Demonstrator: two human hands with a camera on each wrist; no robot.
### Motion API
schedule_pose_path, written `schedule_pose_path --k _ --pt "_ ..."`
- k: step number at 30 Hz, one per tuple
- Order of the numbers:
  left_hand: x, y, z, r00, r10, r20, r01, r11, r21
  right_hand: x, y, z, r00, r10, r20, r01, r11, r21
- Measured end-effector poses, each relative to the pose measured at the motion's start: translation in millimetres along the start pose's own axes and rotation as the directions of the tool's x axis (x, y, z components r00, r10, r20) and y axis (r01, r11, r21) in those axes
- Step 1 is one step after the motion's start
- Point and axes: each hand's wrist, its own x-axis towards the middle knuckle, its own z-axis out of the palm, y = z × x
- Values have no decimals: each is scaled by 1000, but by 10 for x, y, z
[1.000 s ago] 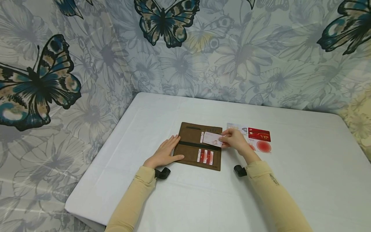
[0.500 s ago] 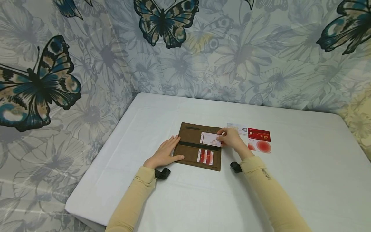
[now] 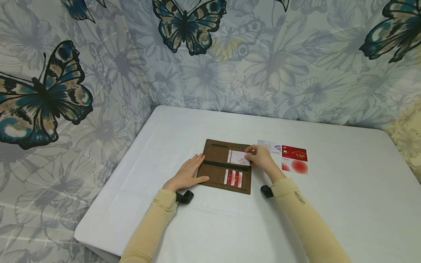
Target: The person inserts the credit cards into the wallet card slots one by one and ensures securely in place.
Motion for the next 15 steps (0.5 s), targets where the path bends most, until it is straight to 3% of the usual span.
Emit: schedule_pose_path --k 10,15 --pt "-11 23 -14 1000 6 0 -6 1000 -6 -119 125 -47 998 63 26 -68 972 224" --pt "-12 18 -16 1000 9 -4 -9 1000 -13 -166 135 -56 996 82 42 -91 960 267"
